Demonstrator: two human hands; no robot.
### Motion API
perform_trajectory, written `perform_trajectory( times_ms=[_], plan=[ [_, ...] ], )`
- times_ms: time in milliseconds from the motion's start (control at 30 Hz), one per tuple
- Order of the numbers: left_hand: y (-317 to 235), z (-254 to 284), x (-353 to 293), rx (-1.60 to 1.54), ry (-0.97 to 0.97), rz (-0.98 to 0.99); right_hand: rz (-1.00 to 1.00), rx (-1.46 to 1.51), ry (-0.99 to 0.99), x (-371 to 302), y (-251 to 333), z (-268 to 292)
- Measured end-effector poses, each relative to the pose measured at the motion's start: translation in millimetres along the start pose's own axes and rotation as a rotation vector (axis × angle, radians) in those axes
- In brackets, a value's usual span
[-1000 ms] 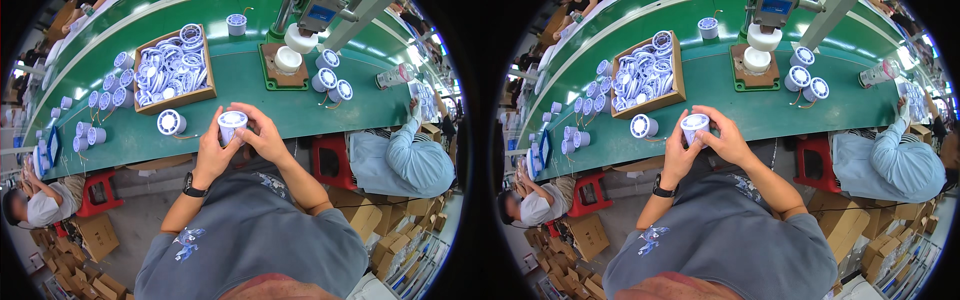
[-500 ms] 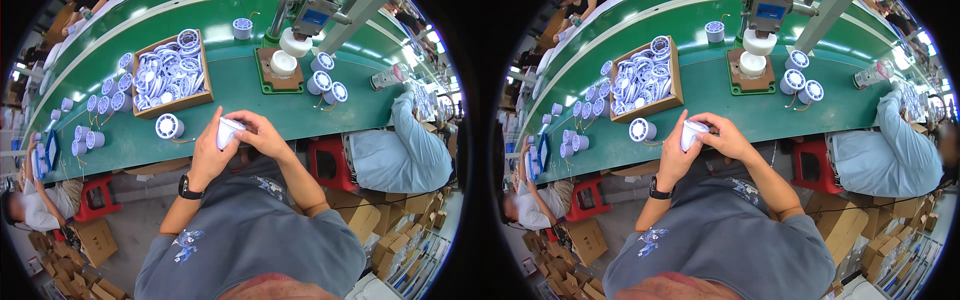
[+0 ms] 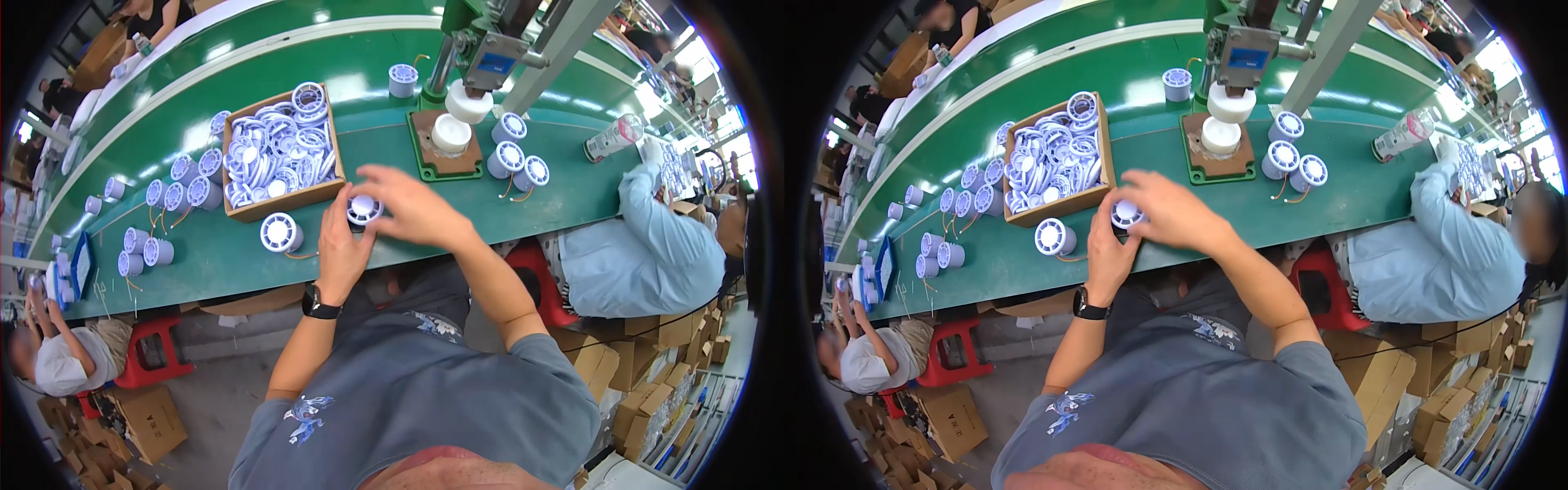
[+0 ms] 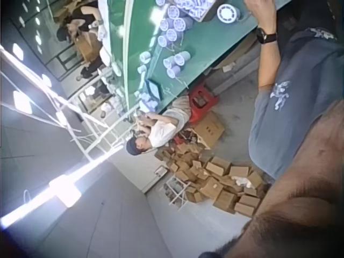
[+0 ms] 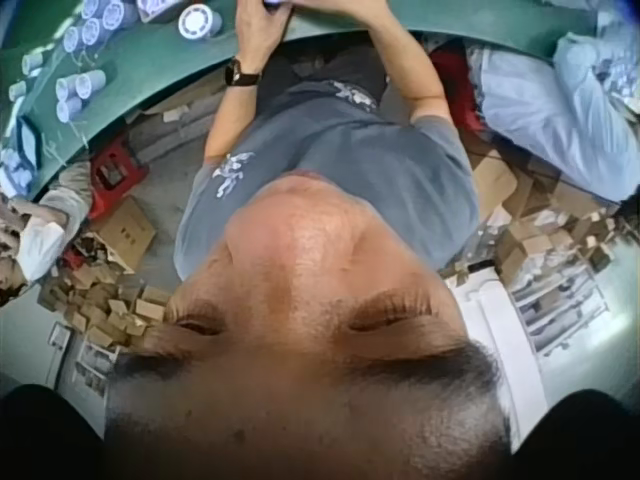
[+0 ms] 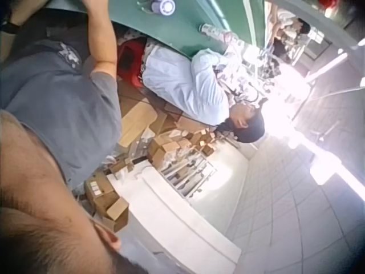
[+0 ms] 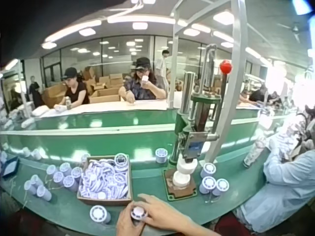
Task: Assembling small circular electronic components on a production line using a manual press and manual dexterity.
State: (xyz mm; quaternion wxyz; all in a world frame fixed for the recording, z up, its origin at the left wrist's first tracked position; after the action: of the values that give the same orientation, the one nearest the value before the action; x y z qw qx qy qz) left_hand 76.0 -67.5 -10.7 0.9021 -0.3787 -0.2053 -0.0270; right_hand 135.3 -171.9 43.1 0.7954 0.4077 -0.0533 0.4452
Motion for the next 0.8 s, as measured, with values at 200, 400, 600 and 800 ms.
perform_trajectory(
  times_ms=[200, 400, 600, 800],
  plan=[
    [-12.2, 1.1, -4.4, 0.075, -0.052, -0.014, -0.169, -1.010, -0.321, 110.1, -123.4, 36.7],
    [-4.4, 15.1, -17.2, 0.105, -0.118, -0.035, -0.521, -1.012, 0.006, 129.4, -220.8, 42.4],
    [-12.5, 36.0, -23.6, 0.137, -0.176, 0.009, -0.292, -0.771, -0.118, 112.8, -84.8, 40.4],
    [-50.2, 88.4, -45.7, 0.122, -0.197, -0.190, -0.257, -0.482, -0.019, 21.4, -21.2, 4.5]
  ],
)
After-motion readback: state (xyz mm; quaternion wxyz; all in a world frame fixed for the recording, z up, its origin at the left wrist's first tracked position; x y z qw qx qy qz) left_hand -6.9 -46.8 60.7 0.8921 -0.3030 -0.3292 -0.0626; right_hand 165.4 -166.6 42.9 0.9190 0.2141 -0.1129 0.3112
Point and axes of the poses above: each hand's wrist, its own x-axis towards the middle knuckle, its own z-axis out of the back of the hand, y = z × x, the point moved 8 cm from there along x, towards the middle knuckle, and after that the axes turned 5 degrees about x, right-handed, at the moved point
